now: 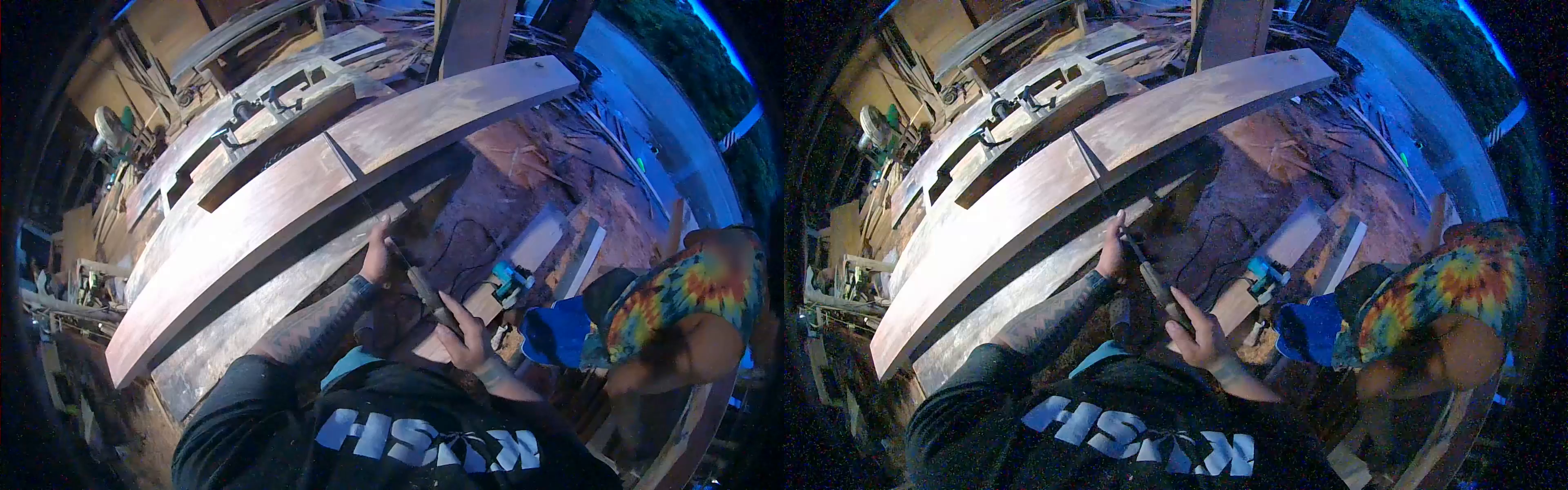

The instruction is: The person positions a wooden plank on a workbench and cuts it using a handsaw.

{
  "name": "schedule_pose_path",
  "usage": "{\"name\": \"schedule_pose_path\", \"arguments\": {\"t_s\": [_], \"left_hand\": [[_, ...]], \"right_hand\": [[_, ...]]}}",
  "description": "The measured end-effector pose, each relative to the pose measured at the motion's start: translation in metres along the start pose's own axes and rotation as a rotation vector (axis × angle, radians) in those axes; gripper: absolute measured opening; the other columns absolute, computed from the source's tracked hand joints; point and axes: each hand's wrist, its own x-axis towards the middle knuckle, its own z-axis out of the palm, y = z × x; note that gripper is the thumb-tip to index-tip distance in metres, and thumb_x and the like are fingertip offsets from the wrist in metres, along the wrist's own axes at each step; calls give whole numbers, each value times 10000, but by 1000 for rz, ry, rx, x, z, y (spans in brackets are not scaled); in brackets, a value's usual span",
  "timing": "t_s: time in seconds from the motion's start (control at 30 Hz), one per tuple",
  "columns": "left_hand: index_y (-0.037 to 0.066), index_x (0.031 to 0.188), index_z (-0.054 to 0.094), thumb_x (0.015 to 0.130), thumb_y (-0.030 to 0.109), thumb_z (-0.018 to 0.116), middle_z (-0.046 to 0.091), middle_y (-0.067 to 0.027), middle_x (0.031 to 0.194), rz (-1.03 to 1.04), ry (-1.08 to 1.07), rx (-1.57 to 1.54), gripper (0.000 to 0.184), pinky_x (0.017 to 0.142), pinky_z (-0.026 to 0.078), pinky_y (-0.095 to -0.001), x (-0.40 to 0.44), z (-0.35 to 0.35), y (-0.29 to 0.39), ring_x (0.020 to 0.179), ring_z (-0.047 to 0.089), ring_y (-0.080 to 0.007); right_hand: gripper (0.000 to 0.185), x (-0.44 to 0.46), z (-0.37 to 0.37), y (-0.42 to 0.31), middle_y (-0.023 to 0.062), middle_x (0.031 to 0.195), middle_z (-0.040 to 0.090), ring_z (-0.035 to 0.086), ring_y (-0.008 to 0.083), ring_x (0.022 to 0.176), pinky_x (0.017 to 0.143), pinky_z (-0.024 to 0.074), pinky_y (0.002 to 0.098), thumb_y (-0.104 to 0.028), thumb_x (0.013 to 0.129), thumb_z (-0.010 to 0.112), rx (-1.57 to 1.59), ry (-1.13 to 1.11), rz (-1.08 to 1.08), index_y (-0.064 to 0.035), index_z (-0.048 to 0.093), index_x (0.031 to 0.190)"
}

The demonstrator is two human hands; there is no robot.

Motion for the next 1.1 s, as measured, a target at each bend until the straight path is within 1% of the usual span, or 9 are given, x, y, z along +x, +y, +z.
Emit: {"name": "schedule_pose_path", "arguments": {"t_s": [0.07,0.3,0.5,0.7,0.8,0.83,0.9,0.97,1.1], "left_hand": [[-6,1306,651,937,717,534,713,-160,1186,56,-38,-24,820,934,537,-449,-7,12,-2,1017,671,-326],[1,1391,606,979,680,506,672,-154,1326,3,-129,-141,801,1059,483,-460,-5,13,-14,1188,633,-333],[108,1535,482,1017,680,397,592,-118,1427,-77,-216,-109,777,977,503,-507,-11,14,8,1177,611,-319],[29,1492,503,951,807,396,658,-167,1268,138,-72,270,954,938,529,-502,-25,20,9,1061,638,-315],[-77,1382,534,893,860,447,679,-212,1135,-239,7,116,1061,878,549,-489,-11,-17,11,990,649,-310],[-130,1209,593,843,891,498,682,-226,1035,-262,-89,42,1089,821,560,-437,13,-50,4,893,661,-305],[-18,1135,657,853,844,556,723,-209,987,-191,85,38,913,792,564,-438,-9,-45,28,819,680,-306],[16,1136,663,907,720,625,717,-187,1031,122,317,442,741,790,560,-440,36,-114,32,848,689,-303],[22,1228,593,805,523,850,636,-192,1233,989,438,1818,705,824,534,-489,44,-167,102,1129,616,-316]], "right_hand": [[573,-7,-15,-7,180,1114,737,714,246,937,863,547,367,-200,972,649,-4,-26,81,-9,518,1496],[531,-7,-33,-26,199,1024,749,740,259,897,812,552,356,-191,987,623,-35,-42,47,8,535,1472],[529,6,-19,-29,229,1071,741,741,288,943,850,552,378,-198,997,617,-22,-36,55,32,530,1465],[525,-8,-29,-45,268,1211,698,699,294,1088,962,514,379,-183,1012,600,-38,-60,98,79,510,1458],[516,9,-18,-48,259,1222,699,687,292,1106,978,503,376,-178,1024,587,22,-79,73,100,503,1451],[512,21,-7,-37,242,1201,704,687,256,1082,952,508,361,-160,1017,585,22,-35,11,87,503,1457],[508,44,16,0,210,1159,713,689,185,1034,900,519,330,-126,1003,581,19,57,-112,62,503,1470],[503,39,12,6,238,1202,705,685,253,1080,951,506,351,-162,1022,583,30,35,-83,86,507,1453],[494,-13,-26,-23,252,1211,707,688,286,1093,952,509,370,-187,1040,582,-1,-65,165,88,515,1444]]}}
